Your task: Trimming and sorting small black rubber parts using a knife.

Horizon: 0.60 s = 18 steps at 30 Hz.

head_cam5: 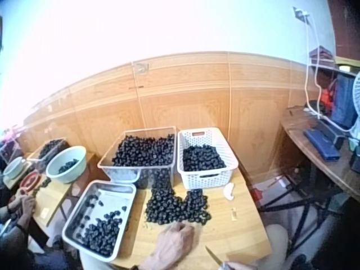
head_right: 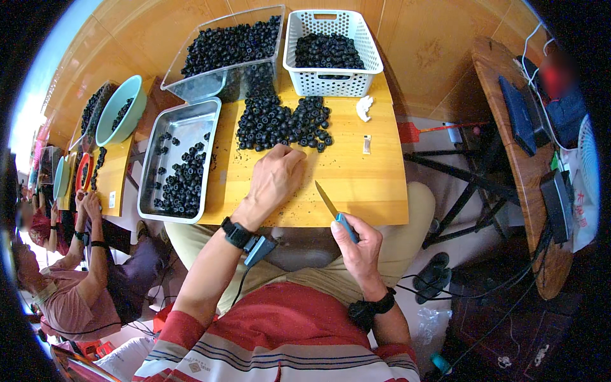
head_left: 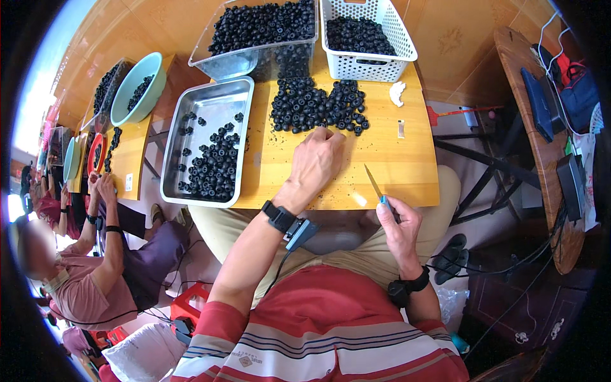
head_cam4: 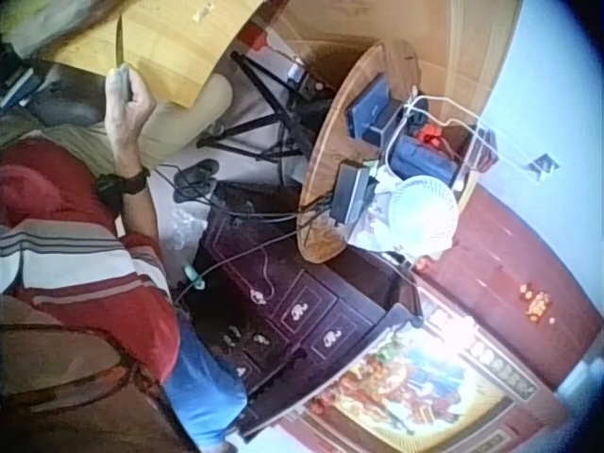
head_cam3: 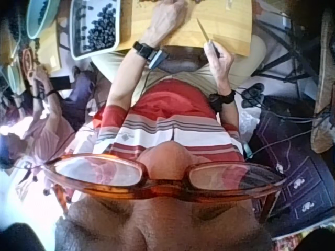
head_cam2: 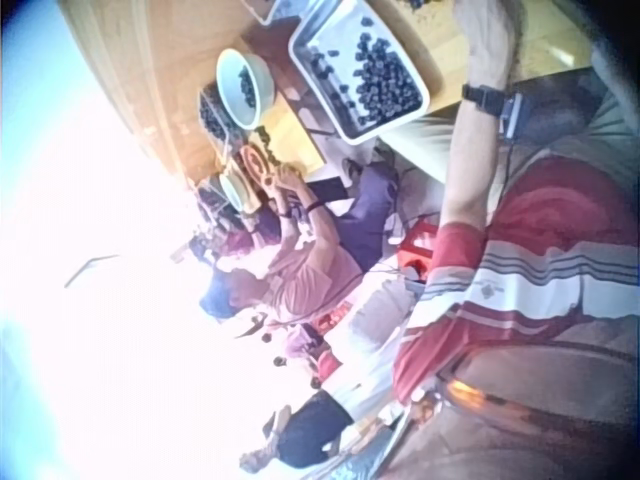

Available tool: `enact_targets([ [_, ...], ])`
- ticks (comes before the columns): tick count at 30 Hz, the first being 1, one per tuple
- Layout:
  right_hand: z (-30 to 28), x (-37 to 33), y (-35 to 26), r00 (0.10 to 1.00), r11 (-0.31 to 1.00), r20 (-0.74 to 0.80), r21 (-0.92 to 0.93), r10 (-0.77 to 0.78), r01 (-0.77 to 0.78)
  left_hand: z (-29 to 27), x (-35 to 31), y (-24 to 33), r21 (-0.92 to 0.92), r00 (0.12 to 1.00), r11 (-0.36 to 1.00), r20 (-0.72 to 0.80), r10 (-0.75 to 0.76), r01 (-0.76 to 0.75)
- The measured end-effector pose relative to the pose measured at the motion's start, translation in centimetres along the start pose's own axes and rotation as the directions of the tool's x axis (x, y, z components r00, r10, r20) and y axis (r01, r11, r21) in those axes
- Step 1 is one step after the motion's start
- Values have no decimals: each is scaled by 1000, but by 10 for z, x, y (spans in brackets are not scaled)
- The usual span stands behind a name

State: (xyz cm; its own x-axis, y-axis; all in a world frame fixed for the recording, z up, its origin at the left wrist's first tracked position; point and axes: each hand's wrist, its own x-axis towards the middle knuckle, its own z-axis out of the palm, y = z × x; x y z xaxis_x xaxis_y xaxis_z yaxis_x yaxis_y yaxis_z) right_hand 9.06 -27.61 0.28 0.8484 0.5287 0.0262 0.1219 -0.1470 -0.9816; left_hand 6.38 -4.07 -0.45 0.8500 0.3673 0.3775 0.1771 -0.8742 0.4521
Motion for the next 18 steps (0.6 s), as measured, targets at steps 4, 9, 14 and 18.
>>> enact_targets([
  [4,3,2,3,1000,1000,2,9,7,-7,-11,-13,3,-209,998,978,-56,-17,5],
  [9,6,4,4,1000,999,25,31,10,-11,-11,-24,-4,-738,850,463,287,-442,490],
  [14,8,5,3,1000,1000,28,15,13,-14,-13,-31,-4,-849,849,329,231,-475,414],
  [18,12,5,1,999,997,38,64,27,-30,-16,-37,-1,-924,849,153,243,-469,350],
])
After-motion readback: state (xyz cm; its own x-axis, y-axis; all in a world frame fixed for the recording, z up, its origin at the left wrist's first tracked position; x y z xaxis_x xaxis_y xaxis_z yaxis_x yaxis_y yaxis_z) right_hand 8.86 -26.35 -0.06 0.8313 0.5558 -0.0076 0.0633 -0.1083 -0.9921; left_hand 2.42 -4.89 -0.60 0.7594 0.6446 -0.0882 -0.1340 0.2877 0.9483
